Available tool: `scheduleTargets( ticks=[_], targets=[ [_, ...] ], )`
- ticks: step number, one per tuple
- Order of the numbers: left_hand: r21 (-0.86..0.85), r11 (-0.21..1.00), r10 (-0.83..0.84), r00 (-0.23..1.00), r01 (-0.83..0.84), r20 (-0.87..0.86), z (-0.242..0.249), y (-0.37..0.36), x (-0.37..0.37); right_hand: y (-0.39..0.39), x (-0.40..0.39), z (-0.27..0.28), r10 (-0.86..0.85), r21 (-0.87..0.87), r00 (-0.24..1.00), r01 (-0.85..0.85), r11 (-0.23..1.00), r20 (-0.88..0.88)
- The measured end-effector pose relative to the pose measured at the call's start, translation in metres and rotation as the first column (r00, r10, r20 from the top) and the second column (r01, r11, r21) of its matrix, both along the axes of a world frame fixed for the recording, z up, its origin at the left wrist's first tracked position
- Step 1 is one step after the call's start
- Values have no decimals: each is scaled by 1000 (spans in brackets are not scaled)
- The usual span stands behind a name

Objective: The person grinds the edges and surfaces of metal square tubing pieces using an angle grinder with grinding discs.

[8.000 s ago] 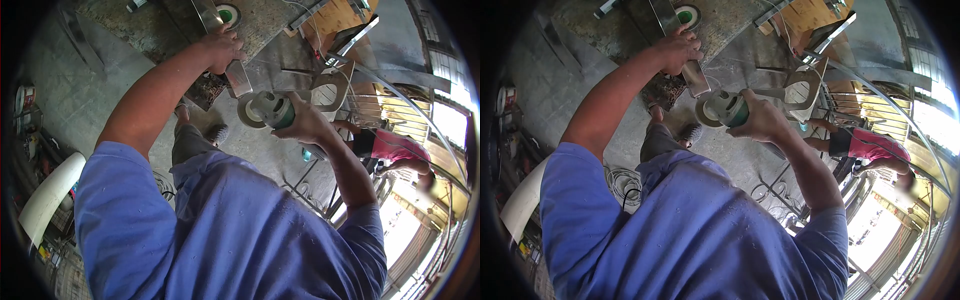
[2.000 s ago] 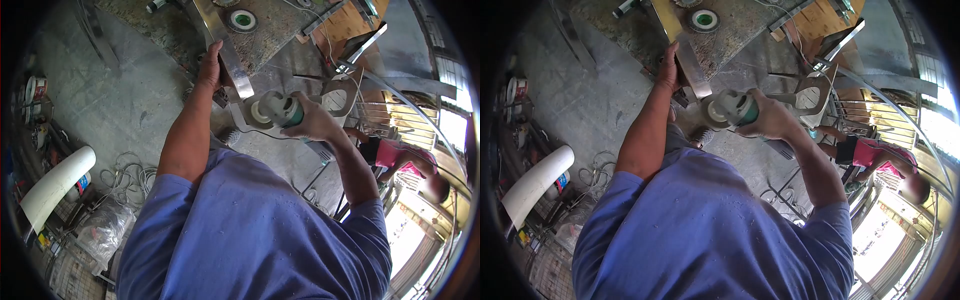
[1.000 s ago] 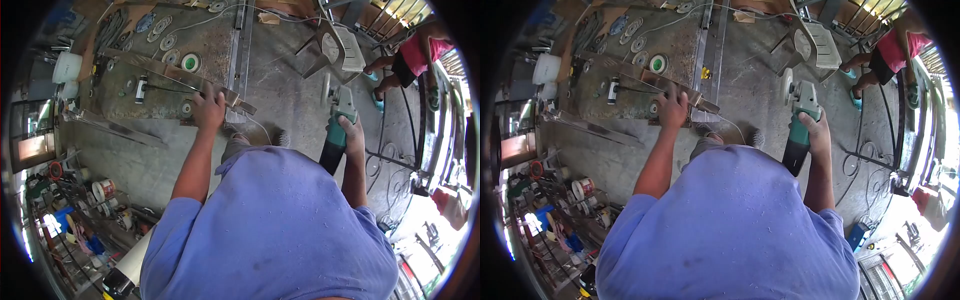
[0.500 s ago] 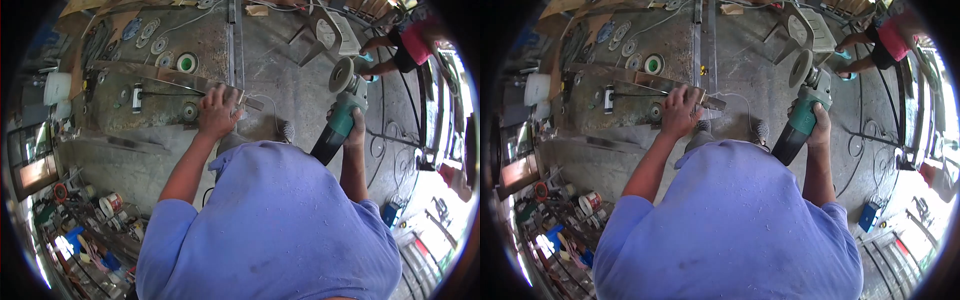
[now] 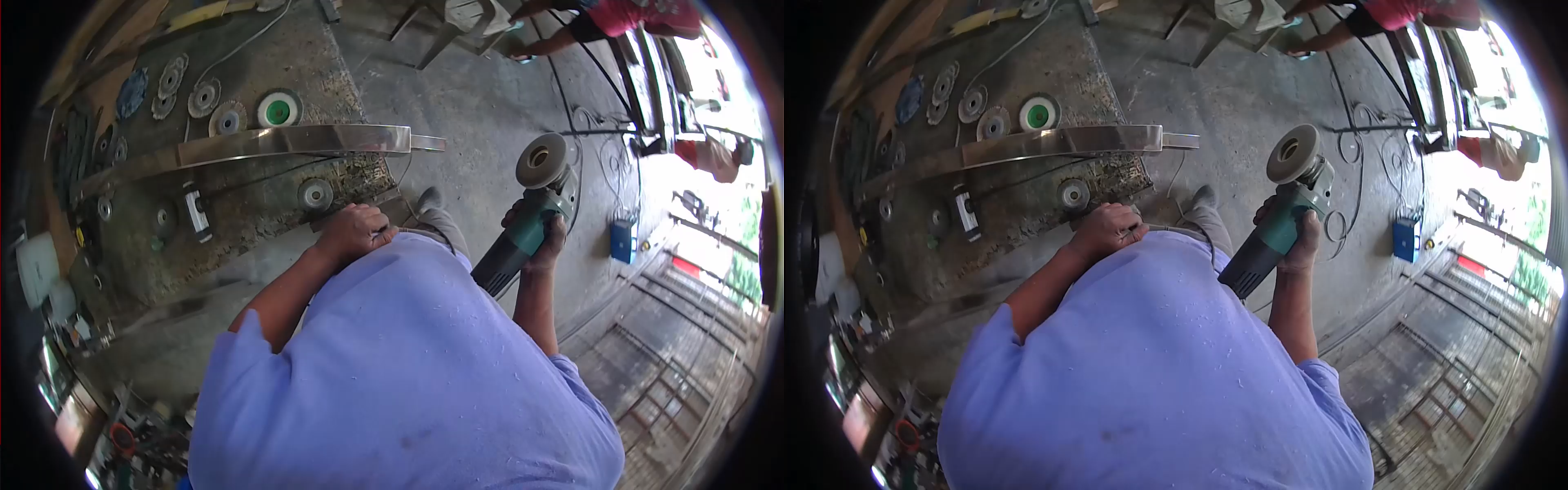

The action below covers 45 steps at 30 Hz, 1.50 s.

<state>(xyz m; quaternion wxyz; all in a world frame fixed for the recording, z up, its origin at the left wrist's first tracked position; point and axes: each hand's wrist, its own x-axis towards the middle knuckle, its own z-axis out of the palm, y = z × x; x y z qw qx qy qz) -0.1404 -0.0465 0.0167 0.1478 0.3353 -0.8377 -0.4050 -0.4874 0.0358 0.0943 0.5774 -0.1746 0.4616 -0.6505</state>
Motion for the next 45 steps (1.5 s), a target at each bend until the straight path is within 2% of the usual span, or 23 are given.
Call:
scheduleTargets(
  ticks=[4,7,10,12,14,17,20,23,24,27,28,31,36,41,45],
  targets=[
    [-121,988,-95,995,95,12,2,-5,2,31,12,8,-40,-60,999,39,997,-15],
    [-87,991,-89,991,98,104,5,-1,-1,55,21,12,-68,-99,997,63,993,-47],
    [-429,903,5,1000,-8,-9,4,-2,4,81,29,7,-85,-140,996,80,987,-27],
    [-602,790,179,983,-117,44,15,-31,14,109,33,4,-106,-159,994,105,982,3],
    [-722,680,326,935,-126,143,12,-74,30,143,46,4,-179,-166,984,181,969,23],
    [-754,646,316,856,122,410,3,-114,44,183,53,1,-276,-185,960,280,942,44],
    [-491,850,211,729,193,651,11,-140,41,226,58,-3,-358,-176,933,358,917,33],
    [-251,954,25,796,160,604,28,-169,42,263,69,-3,-435,-160,900,436,886,40],
    [-199,963,-50,851,179,524,13,-191,46,271,77,-1,-478,-148,877,480,865,52],
    [-54,944,-232,769,327,596,11,-227,39,281,103,3,-582,-146,811,584,798,63],
    [17,960,-250,832,278,496,10,-235,32,281,112,5,-611,-143,790,612,778,55],
    [262,955,-253,845,139,471,14,-247,26,275,137,11,-670,-114,743,665,738,0],
    [327,923,-328,858,203,395,12,-256,25,251,166,18,-705,-82,703,700,709,-95],
    [268,921,-364,866,282,342,-3,-265,27,218,180,21,-692,-50,713,691,721,-113],
    [273,938,-307,882,215,358,7,-252,27,198,177,20,-650,-10,751,653,757,-119]
  ],
)
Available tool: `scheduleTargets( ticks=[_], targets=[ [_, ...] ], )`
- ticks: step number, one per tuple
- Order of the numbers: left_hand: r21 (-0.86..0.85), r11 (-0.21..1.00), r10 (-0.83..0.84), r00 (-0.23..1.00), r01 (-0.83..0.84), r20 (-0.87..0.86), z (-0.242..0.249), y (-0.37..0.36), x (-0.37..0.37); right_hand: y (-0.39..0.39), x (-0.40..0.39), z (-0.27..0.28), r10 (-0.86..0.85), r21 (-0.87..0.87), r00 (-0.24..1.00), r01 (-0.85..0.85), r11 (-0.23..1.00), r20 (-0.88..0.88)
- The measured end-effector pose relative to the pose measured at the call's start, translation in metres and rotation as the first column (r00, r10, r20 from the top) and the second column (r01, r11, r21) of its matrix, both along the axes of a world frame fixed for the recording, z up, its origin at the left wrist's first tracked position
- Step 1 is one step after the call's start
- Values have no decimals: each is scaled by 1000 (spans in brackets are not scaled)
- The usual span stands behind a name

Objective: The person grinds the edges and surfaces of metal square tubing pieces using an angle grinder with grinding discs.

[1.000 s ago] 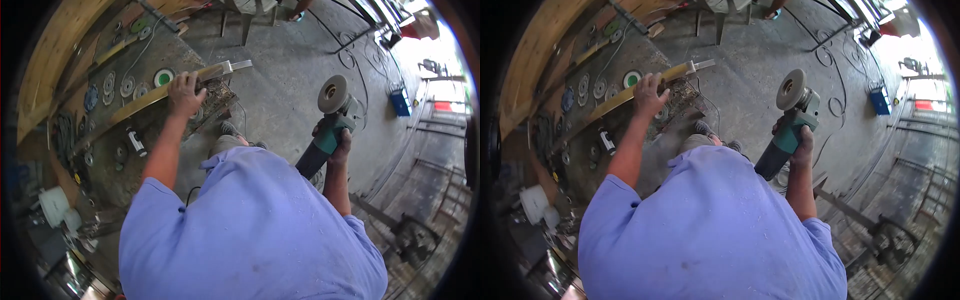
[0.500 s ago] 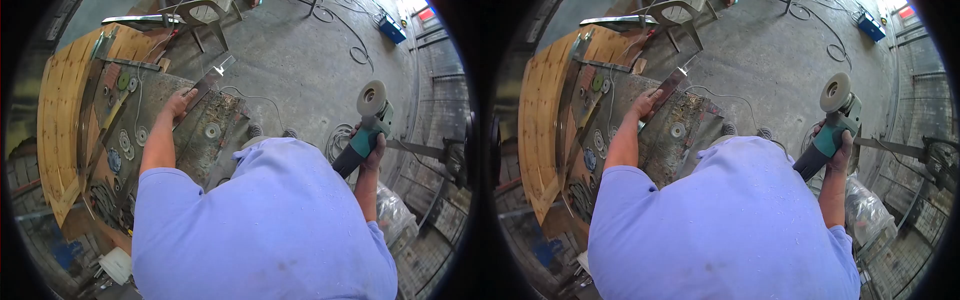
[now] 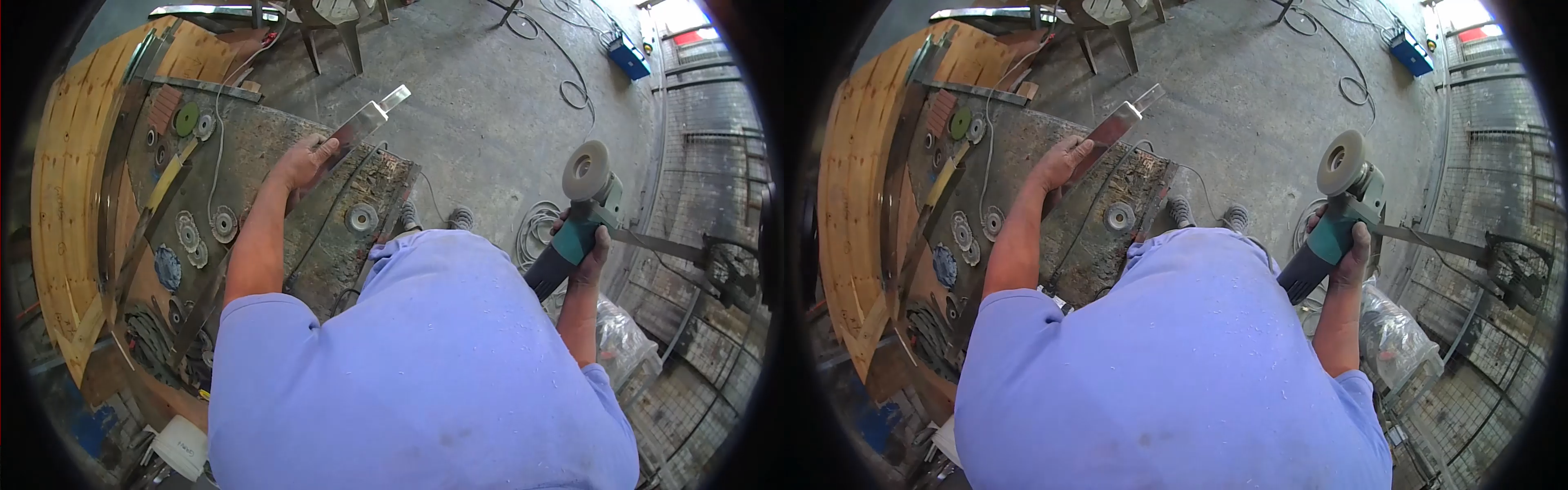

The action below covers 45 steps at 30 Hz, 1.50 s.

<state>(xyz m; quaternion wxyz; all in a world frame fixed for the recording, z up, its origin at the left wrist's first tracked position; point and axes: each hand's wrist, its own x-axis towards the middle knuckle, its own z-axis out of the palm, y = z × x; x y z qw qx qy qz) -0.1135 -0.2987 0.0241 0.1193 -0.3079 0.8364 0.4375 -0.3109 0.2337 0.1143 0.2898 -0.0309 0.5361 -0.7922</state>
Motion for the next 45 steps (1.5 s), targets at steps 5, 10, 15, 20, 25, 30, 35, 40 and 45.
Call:
scheduleTargets(
  ticks=[5,10,15,20,25,30,35,40,45],
  targets=[
    [24,1000,8,1000,-7,-30,-12,-11,1,-40,1,11,131,133,991,-133,982,25],
    [31,998,-45,999,46,-31,-6,-10,2,-101,9,31,256,618,959,-129,776,-122],
    [77,997,-16,997,10,75,18,4,0,-181,26,43,531,860,838,-172,481,-129],
    [-44,998,-48,997,51,63,8,3,1,-239,35,28,657,954,749,-125,273,-90],
    [-76,996,-50,996,55,69,15,4,2,-264,39,14,655,955,753,-141,261,-68],
    [-100,991,-71,988,85,135,25,6,-1,-277,41,17,674,955,734,-135,264,-83],
    [-138,986,-75,988,94,139,25,12,-1,-298,29,23,711,953,697,-140,267,-97],
    [-159,982,-78,988,98,131,28,15,0,-284,37,17,706,958,704,-140,248,-80],
    [-178,979,-78,991,97,107,26,15,0,-275,39,11,694,954,714,-138,266,-90]
  ],
)
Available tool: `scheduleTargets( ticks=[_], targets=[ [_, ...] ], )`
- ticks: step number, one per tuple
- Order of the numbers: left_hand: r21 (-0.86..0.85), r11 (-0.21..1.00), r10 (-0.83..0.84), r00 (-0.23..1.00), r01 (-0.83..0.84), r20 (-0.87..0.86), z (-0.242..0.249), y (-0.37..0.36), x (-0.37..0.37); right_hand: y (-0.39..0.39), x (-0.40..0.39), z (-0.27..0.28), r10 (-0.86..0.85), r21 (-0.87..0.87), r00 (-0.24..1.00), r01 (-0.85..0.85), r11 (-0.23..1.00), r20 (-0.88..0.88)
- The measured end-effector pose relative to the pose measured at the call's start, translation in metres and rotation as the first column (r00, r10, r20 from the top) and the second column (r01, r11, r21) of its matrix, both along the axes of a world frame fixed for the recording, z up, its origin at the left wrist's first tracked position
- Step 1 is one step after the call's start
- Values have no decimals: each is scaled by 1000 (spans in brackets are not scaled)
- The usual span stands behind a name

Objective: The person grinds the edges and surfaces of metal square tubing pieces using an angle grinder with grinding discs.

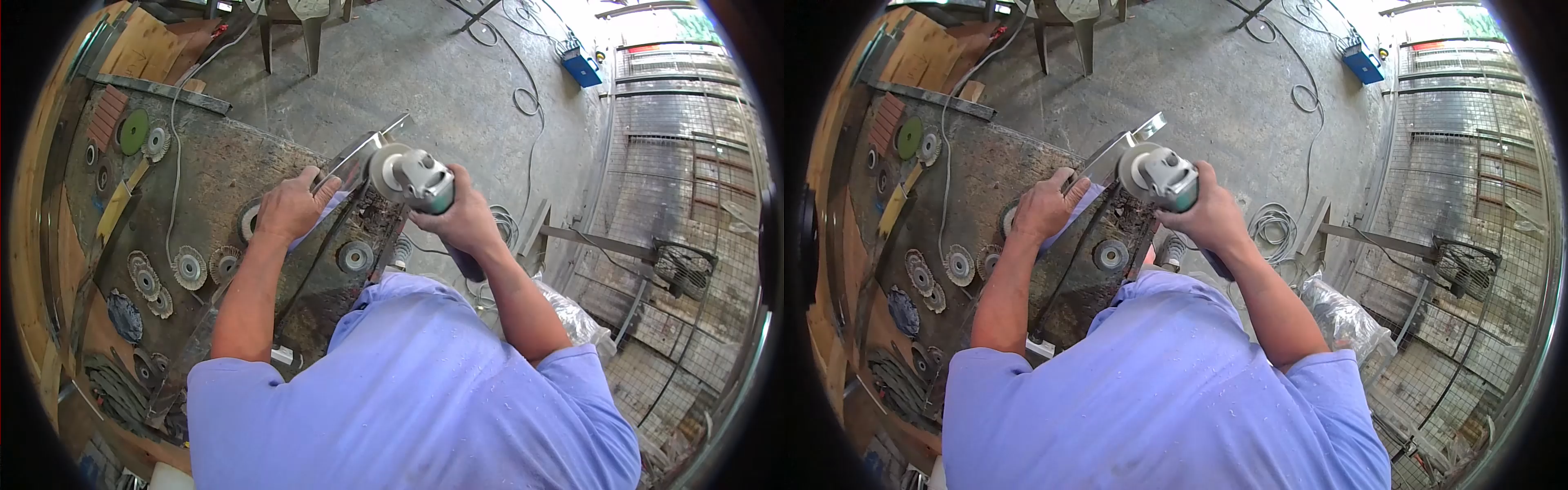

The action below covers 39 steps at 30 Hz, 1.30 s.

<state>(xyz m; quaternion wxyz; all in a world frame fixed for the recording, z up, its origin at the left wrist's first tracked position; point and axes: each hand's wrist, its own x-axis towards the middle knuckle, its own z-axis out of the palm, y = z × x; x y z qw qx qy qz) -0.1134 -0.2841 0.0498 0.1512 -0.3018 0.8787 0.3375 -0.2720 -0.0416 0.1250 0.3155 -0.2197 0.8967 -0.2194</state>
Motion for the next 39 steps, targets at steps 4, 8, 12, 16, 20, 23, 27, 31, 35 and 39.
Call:
scheduleTargets(
  ticks=[4,8,12,16,20,23,27,31,35,39],
  targets=[
    [-8,1000,-11,1000,10,-21,0,1,2,-30,-11,10,39,5,999,-39,999,-4],
    [11,1000,9,999,-8,-49,-4,-2,3,-13,-13,3,18,-11,999,-19,1000,-40],
    [-16,1000,-3,1000,3,-11,1,1,1,3,-12,-1,18,19,1000,-17,1000,-7],
    [-2,1000,-15,1000,15,-21,1,1,0,-25,-14,13,60,31,998,-60,998,-17],
    [-15,1000,-3,1000,3,-16,-1,0,1,-17,-11,14,63,33,998,-63,997,13],
    [-27,1000,-1,1000,0,-20,-3,1,1,-3,-7,9,62,40,998,-63,997,12],
    [-3,1000,-19,999,18,-26,1,1,1,-20,-14,12,74,5,997,-74,997,10],
    [-20,999,-30,999,30,-14,0,0,2,-23,-17,16,70,13,998,-70,997,3],
    [-52,998,-28,999,26,-21,-8,1,2,-6,-10,16,63,31,997,-64,997,46],
    [-28,998,-52,999,52,3,1,0,2,-24,-12,12,52,-22,999,-52,998,-7]
  ],
)
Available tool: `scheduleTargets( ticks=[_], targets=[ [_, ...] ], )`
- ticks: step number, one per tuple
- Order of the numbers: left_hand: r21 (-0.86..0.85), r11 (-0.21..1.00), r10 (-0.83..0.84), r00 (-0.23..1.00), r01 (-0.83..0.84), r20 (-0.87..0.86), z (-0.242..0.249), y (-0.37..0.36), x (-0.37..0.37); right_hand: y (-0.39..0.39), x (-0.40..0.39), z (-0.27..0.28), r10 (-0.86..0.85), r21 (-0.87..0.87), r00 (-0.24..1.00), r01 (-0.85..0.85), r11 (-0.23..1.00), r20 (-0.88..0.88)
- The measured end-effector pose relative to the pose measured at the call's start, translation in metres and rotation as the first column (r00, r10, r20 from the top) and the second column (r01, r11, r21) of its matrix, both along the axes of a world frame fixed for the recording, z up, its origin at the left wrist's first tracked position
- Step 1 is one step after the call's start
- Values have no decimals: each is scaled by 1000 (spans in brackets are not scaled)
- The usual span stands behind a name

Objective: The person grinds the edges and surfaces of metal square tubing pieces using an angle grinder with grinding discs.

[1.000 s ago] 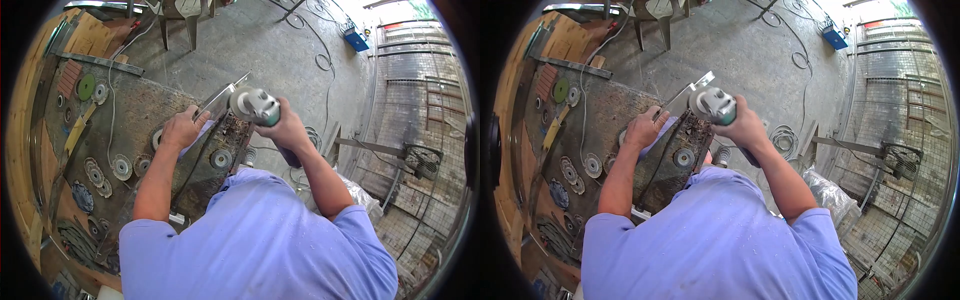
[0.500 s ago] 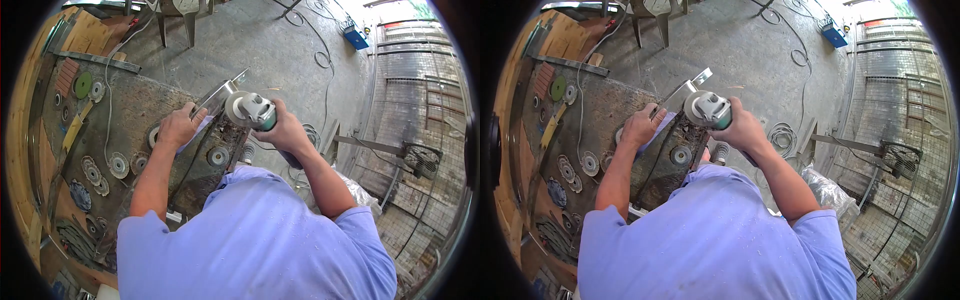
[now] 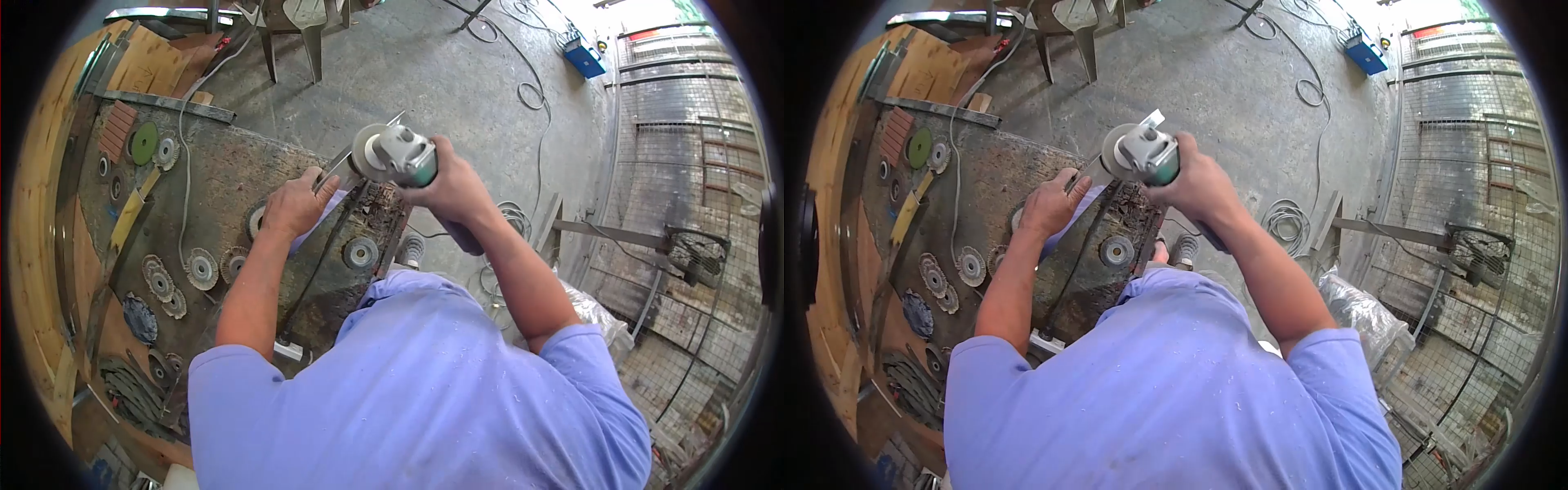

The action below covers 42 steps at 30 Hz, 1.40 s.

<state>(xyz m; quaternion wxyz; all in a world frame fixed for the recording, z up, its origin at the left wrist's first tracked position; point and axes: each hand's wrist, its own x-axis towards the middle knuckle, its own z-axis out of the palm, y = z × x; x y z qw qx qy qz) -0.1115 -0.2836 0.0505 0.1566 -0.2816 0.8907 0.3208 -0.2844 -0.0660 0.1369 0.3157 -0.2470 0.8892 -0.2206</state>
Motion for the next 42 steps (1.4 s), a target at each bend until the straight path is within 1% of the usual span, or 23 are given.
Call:
scheduleTargets(
  ticks=[2,3,5,6,7,8,10,11,14,15,18,22,25,28,31,34,35,39,42],
  targets=[
    [-15,1000,-8,1000,8,-21,0,0,0,-8,-3,8,-16,38,1000,17,999,-24],
    [-20,1000,2,1000,-2,-27,-1,-1,1,6,-5,-4,-24,-8,999,24,1000,-43],
    [-16,999,30,999,-30,-42,-4,1,0,28,-3,-6,-16,61,999,18,998,-29],
    [-17,1000,15,1000,-16,-25,-1,3,-1,39,1,-5,-14,102,1000,16,995,-19],
    [-16,1000,0,1000,0,-5,7,4,-2,47,4,-5,1,177,998,11,984,-68],
    [-20,1000,-14,1000,14,18,12,6,-2,54,6,-4,-29,185,997,40,982,-66],
    [-137,990,-24,998,15,-62,4,17,5,67,8,-2,-89,198,995,98,975,-54],
    [-193,981,-34,995,14,-99,-1,24,9,70,8,5,-120,179,993,120,976,-12],
    [-475,880,-118,975,14,-189,-15,56,19,82,16,13,-154,152,986,161,975,-57],
    [-502,865,-107,974,-9,-202,-15,64,21,83,16,16,-134,148,990,140,979,-44],
    [-413,910,-39,982,-42,-186,-21,65,20,71,18,30,-85,162,996,81,984,22],
    [-435,900,-65,977,-29,-201,-23,64,23,54,16,24,-14,163,1000,15,986,-6],
    [-438,898,-69,974,-34,-217,-22,66,23,40,10,24,7,182,1000,-8,983,6],
    [-428,903,-59,977,-36,-206,-19,64,22,25,3,33,120,241,992,-110,964,-29],
    [-420,907,-52,976,-43,-210,-20,66,22,3,-7,42,175,301,984,-177,937,34],
    [-401,914,-42,972,-56,-231,-17,65,22,-16,-17,45,206,300,978,-207,931,37],
    [-395,917,-37,971,-61,-236,-18,64,22,-17,-19,43,250,307,968,-243,920,16],
    [-366,928,-19,972,-71,-236,-16,63,22,-10,-21,44,295,357,955,-281,891,15],
    [-356,931,-9,970,-80,-242,-16,64,22,-22,-25,45,286,301,957,-284,910,38]
  ],
)
